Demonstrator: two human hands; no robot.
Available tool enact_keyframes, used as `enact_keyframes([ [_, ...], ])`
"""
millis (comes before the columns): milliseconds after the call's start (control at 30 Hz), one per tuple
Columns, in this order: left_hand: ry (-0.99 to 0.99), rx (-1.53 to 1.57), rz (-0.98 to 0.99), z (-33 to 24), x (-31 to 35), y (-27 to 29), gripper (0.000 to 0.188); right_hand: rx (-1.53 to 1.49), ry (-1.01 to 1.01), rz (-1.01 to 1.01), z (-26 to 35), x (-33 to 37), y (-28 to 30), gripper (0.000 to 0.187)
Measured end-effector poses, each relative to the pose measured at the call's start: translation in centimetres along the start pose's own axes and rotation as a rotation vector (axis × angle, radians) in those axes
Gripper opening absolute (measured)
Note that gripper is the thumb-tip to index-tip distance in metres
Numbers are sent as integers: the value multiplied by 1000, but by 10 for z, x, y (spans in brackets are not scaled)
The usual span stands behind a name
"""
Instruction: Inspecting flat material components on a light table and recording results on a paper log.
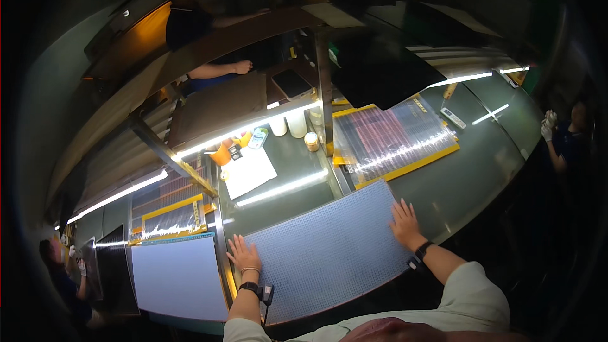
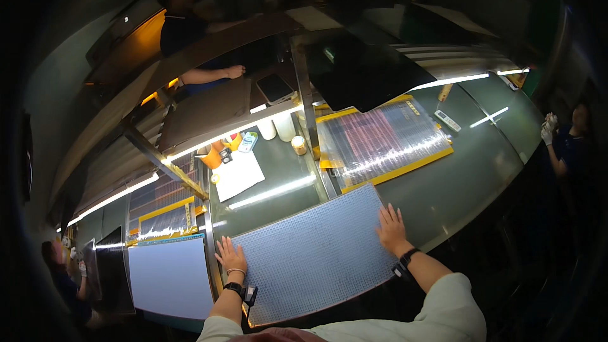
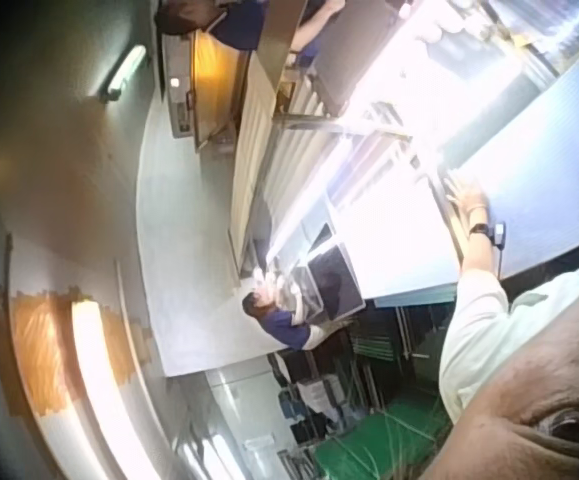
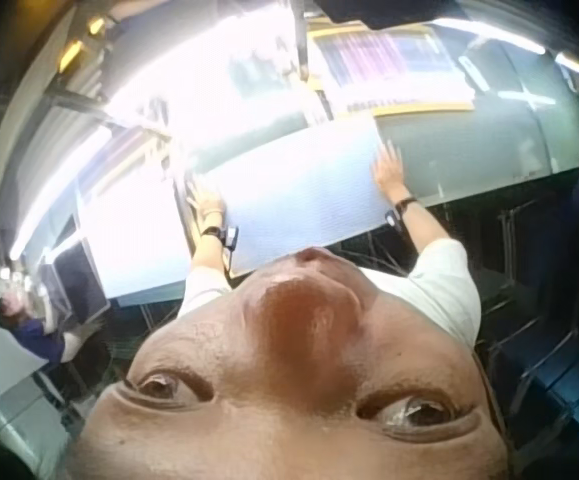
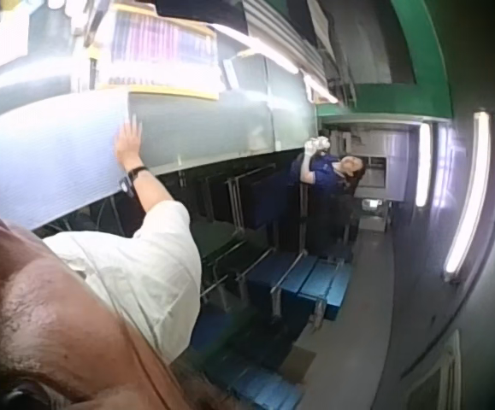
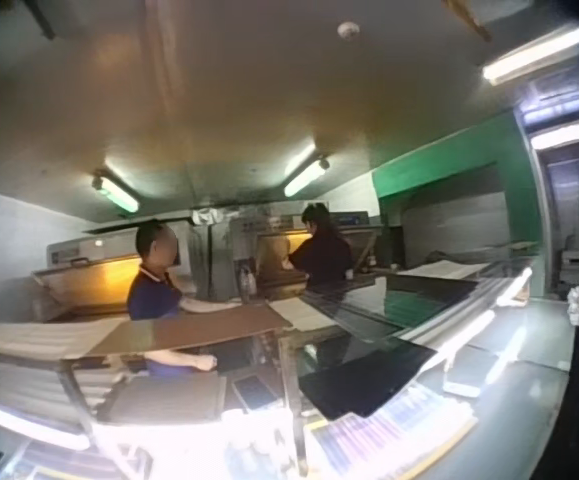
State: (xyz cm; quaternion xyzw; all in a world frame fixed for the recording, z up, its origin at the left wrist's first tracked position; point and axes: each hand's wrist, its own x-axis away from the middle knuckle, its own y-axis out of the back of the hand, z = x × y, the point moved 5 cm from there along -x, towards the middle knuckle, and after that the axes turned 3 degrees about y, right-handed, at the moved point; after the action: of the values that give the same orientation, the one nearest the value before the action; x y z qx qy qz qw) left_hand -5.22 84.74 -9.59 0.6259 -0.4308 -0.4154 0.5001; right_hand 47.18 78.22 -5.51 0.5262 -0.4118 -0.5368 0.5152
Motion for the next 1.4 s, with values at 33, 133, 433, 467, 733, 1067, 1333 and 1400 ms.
enact_keyframes([
  [33, -12, -1, 3, 0, 0, 2, 57, -11, 26, -22, 3, -21, 1, 56],
  [133, -21, 4, 1, 0, 3, 6, 56, -24, 16, -81, 5, -73, -4, 56],
  [433, -31, 2, -19, -4, 6, 8, 55, 8, -59, -139, -3, -107, -22, 54],
  [467, -28, 6, -21, -7, 6, 9, 55, 28, -47, -177, -5, -108, -21, 53],
  [733, -47, -4, -44, 3, 18, 10, 58, 89, -30, -225, 5, -109, -13, 50],
  [1067, -62, -55, -36, -3, 2, 14, 55, 79, -87, -334, -1, -112, -4, 54],
  [1333, -76, -89, -49, -9, 4, 7, 51, -25, -146, -345, -16, -89, -17, 47],
  [1400, -67, -90, -35, -10, 5, 8, 52, 12, -129, -304, -14, -86, -17, 44],
])
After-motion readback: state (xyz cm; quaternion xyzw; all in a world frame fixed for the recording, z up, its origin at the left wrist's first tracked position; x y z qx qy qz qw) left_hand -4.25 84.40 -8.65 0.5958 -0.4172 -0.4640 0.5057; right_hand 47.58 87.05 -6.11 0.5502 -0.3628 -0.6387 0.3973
